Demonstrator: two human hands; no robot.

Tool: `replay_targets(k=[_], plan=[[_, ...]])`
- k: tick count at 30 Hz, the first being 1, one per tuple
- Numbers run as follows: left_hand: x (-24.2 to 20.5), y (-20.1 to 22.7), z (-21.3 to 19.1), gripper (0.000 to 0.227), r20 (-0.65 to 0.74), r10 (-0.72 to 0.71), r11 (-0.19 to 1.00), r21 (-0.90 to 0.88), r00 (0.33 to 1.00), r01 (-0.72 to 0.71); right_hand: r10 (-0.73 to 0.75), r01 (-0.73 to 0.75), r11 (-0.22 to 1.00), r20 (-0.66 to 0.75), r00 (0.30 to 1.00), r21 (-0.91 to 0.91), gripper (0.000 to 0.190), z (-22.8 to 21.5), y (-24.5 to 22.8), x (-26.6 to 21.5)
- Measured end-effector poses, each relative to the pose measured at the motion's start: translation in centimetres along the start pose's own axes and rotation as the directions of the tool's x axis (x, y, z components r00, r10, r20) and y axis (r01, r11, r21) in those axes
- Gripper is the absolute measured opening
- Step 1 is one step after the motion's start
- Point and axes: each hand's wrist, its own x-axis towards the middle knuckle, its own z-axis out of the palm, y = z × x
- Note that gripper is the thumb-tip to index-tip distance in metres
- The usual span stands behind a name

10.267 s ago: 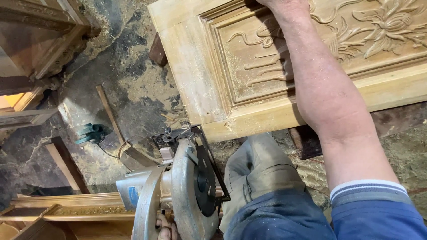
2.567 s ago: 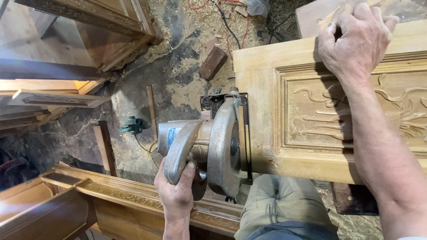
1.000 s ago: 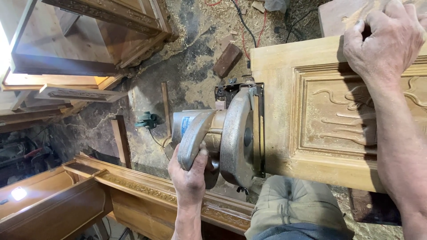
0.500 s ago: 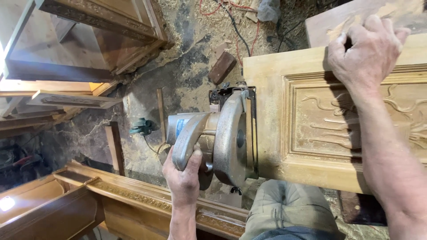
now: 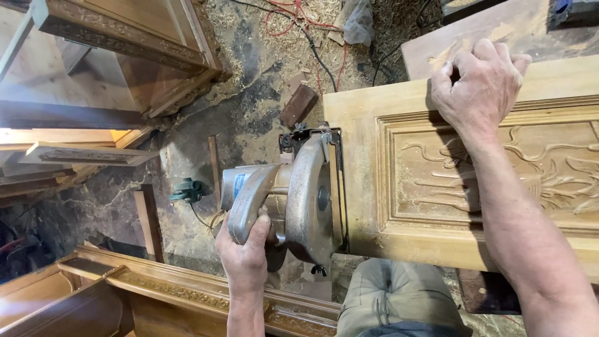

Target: The person uses a circular saw to cut a carved wooden panel, then switches to an angle grinder to smooth the cut edge. The panel is repositioned between steps and placed against a larger wooden structure at the end.

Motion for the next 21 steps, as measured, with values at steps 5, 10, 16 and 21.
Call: replay_targets(k=[5,10,16,21], plan=[[-0.1,1.5,0.4,0.026,0.018,-0.033,0.998,-0.059,0.999,0.034,-0.004,0.004,1.0,-0.01,1.0,0.02,0.017,-0.2,-0.1,0.0],[-0.1,2.4,0.8,0.018,0.043,-0.08,0.983,-0.162,0.996,0.086,-0.009,0.009,1.0,-0.021,1.0,0.016,0.014,-0.1,0.0,0.0],[0.3,2.0,0.9,0.023,0.056,-0.015,0.984,-0.178,0.998,0.025,-0.001,0.001,1.0,-0.024,1.0,0.025,0.016,0.2,0.1,-0.1],[1.0,1.0,0.9,0.023,0.063,0.007,0.982,-0.19,0.998,0.006,0.008,-0.008,1.0,-0.021,1.0,0.03,0.016,0.3,0.1,-0.1]])
